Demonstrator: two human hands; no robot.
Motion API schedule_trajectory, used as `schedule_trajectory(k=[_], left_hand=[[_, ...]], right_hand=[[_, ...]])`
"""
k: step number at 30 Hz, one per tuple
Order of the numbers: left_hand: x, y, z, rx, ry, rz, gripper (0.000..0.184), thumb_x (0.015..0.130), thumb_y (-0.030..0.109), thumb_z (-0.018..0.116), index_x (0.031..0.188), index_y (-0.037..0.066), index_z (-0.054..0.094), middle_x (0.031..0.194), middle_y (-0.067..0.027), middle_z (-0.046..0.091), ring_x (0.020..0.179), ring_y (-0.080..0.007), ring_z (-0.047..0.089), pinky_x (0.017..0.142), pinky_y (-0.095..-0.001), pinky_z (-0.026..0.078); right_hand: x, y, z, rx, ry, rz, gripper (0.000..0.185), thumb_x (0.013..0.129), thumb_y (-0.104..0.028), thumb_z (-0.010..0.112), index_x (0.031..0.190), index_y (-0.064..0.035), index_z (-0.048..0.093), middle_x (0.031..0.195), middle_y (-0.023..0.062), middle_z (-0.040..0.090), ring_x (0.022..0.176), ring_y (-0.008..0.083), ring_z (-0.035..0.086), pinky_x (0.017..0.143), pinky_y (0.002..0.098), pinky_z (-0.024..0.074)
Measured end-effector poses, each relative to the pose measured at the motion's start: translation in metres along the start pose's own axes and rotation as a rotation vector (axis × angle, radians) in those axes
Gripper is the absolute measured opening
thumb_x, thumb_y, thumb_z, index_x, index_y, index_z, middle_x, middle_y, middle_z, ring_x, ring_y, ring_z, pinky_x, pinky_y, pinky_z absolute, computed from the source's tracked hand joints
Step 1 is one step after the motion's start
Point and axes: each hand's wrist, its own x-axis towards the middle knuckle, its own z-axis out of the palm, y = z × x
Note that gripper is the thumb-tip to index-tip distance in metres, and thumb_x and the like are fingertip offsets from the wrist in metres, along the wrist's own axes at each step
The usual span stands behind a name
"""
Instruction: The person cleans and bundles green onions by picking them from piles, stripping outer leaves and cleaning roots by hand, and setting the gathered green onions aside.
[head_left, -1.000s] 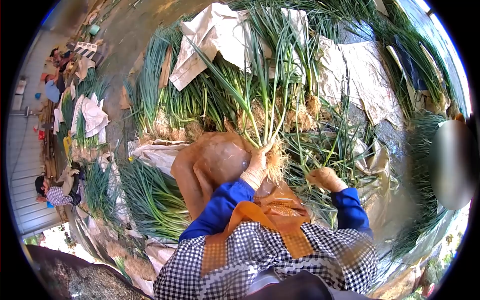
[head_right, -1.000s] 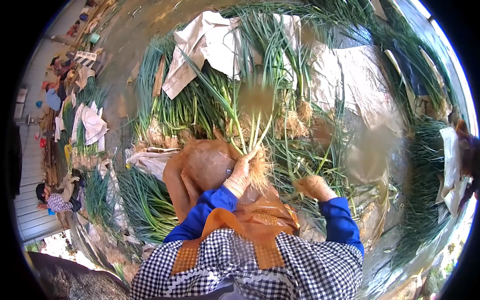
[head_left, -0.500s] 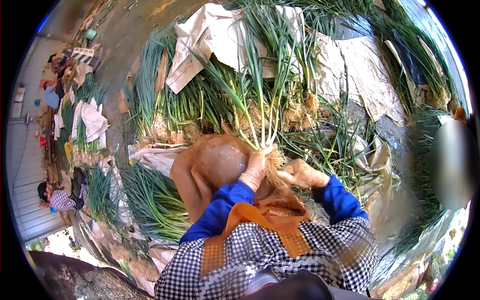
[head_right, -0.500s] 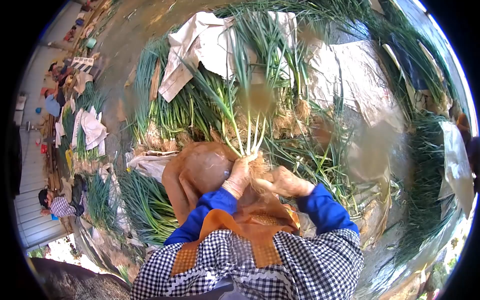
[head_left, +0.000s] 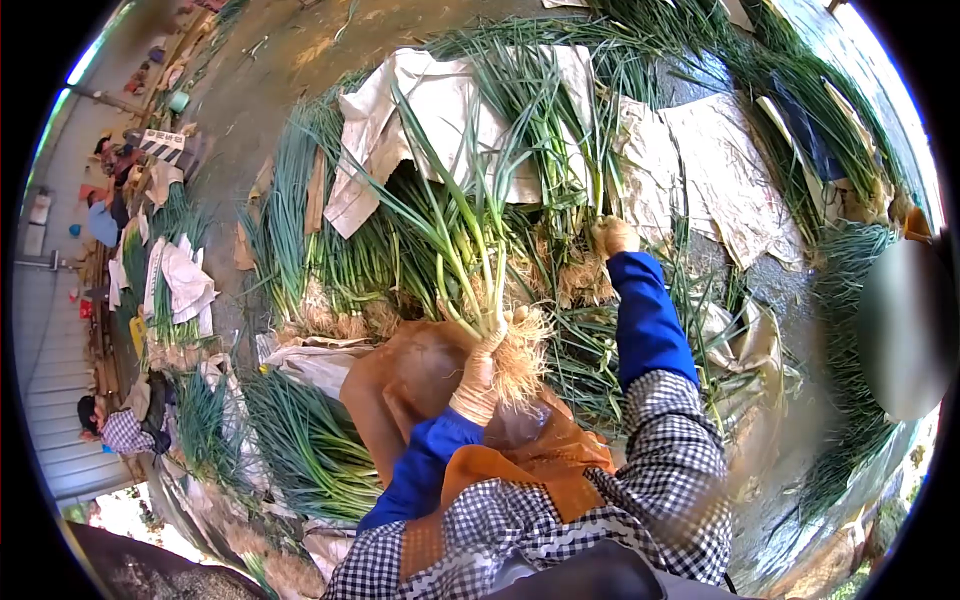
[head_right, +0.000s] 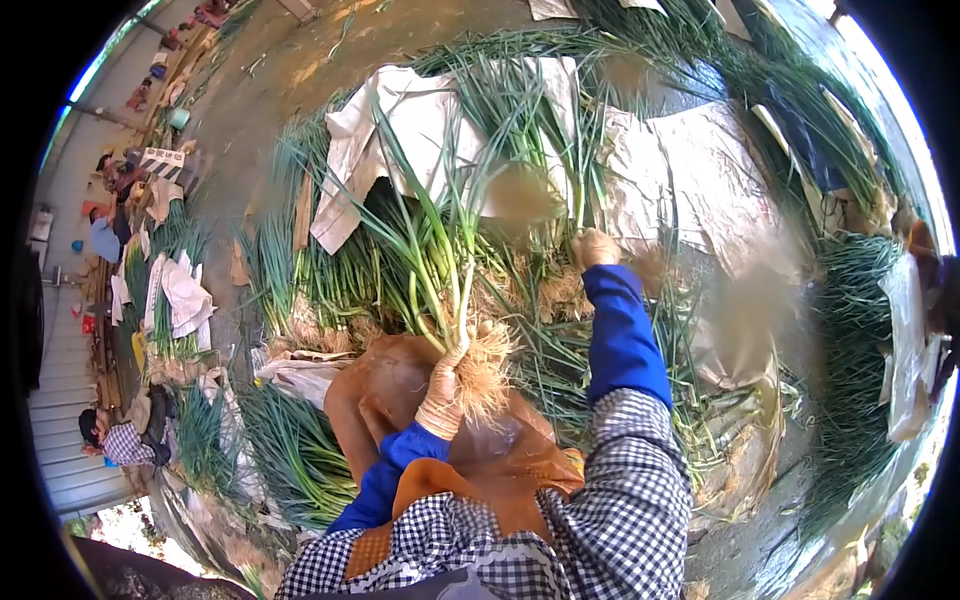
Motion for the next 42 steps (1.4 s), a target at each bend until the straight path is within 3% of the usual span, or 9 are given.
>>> schedule_trajectory(k=[10, 16, 21, 24, 26, 32, 36, 38, 42], left_hand=[[0.012, -0.091, -0.019, 0.027, 0.098, -0.375, 0.022, 0.081, 0.008, 0.058, 0.102, 0.001, 0.056, 0.095, -0.0089, 0.061, 0.086, -0.0216, 0.059, 0.078, -0.0358, 0.050], [0.002, -0.103, -0.030, 0.279, 0.185, -0.132, 0.018, 0.077, 0.002, 0.058, 0.095, -0.002, 0.059, 0.083, -0.0091, 0.062, 0.075, -0.0206, 0.060, 0.066, -0.0317, 0.050], [0.004, -0.093, -0.042, 0.405, 0.314, -0.146, 0.018, 0.074, -0.002, 0.057, 0.091, -0.001, 0.062, 0.075, -0.0053, 0.061, 0.064, -0.0175, 0.058, 0.054, -0.0270, 0.048], [0.006, -0.094, -0.040, 0.355, 0.303, -0.050, 0.013, 0.073, 0.006, 0.062, 0.085, 0.001, 0.062, 0.063, -0.0048, 0.057, 0.046, -0.0176, 0.052, 0.042, -0.0282, 0.044], [0.005, -0.086, -0.033, 0.290, 0.303, -0.113, 0.015, 0.075, 0.007, 0.060, 0.088, 0.000, 0.062, 0.068, -0.0066, 0.060, 0.053, -0.0180, 0.055, 0.048, -0.0279, 0.047], [0.009, -0.081, -0.039, -0.048, 0.129, -0.143, 0.026, 0.080, 0.005, 0.049, 0.103, -0.005, 0.056, 0.092, -0.0132, 0.063, 0.080, -0.0230, 0.061, 0.073, -0.0316, 0.051], [-0.002, -0.071, -0.039, -0.045, 0.169, -0.128, 0.022, 0.082, 0.009, 0.053, 0.102, 0.001, 0.057, 0.087, -0.0103, 0.062, 0.076, -0.0226, 0.060, 0.068, -0.0320, 0.051], [-0.012, -0.063, -0.040, 0.161, 0.115, -0.145, 0.015, 0.082, 0.010, 0.057, 0.095, 0.004, 0.059, 0.081, -0.0068, 0.061, 0.069, -0.0201, 0.059, 0.062, -0.0303, 0.051], [-0.009, -0.083, -0.030, 0.323, 0.311, -0.214, 0.009, 0.081, 0.008, 0.059, 0.089, 0.004, 0.058, 0.074, -0.0078, 0.060, 0.062, -0.0224, 0.059, 0.053, -0.0345, 0.050]], right_hand=[[-0.235, 0.022, -0.011, 1.420, -0.773, -0.243, 0.031, 0.082, -0.022, 0.054, 0.109, -0.0053, 0.055, 0.104, -0.0005, 0.055, 0.094, 0.0103, 0.048, 0.086, 0.0271, 0.0376], [-0.167, 0.009, 0.004, 1.171, -0.491, 0.087, 0.056, 0.083, -0.053, 0.049, 0.112, -0.0052, 0.052, 0.084, 0.0026, 0.054, 0.068, 0.0113, 0.049, 0.064, 0.0286, 0.0439], [-0.125, -0.015, 0.024, 0.195, 0.045, -0.170, 0.045, 0.081, -0.043, 0.052, 0.090, 0.0006, 0.060, 0.083, 0.0238, 0.060, 0.084, 0.0380, 0.057, 0.074, 0.0438, 0.0446], [-0.119, 0.000, 0.055, 0.713, 0.281, -0.187, 0.040, 0.083, -0.042, 0.051, 0.086, -0.0034, 0.060, 0.075, 0.0162, 0.062, 0.069, 0.0306, 0.059, 0.064, 0.0395, 0.0462], [-0.149, -0.017, 0.021, 1.619, -0.115, 0.120, 0.039, 0.088, -0.045, 0.045, 0.095, -0.0084, 0.057, 0.066, -0.0015, 0.051, 0.055, 0.0059, 0.044, 0.048, 0.0225, 0.0372], [-0.154, -0.016, 0.075, 2.285, -0.731, 0.167, 0.049, 0.088, -0.048, 0.043, 0.113, -0.0063, 0.052, 0.088, 0.0052, 0.061, 0.070, 0.0175, 0.056, 0.062, 0.0296, 0.0476], [-0.158, -0.046, 0.053, 1.491, -0.044, 0.168, 0.043, 0.086, -0.046, 0.048, 0.082, -0.0052, 0.060, 0.061, 0.0007, 0.055, 0.052, 0.0132, 0.051, 0.050, 0.0261, 0.0422], [-0.153, -0.040, 0.033, 0.600, 0.221, 0.064, 0.049, 0.088, -0.047, 0.043, 0.079, -0.0024, 0.061, 0.069, 0.0145, 0.062, 0.067, 0.0284, 0.060, 0.063, 0.0388, 0.0458], [-0.162, -0.048, 0.047, 0.412, 0.486, -0.342, 0.047, 0.090, -0.044, 0.037, 0.081, -0.0040, 0.060, 0.070, 0.0197, 0.060, 0.069, 0.0346, 0.059, 0.064, 0.0405, 0.0468]])
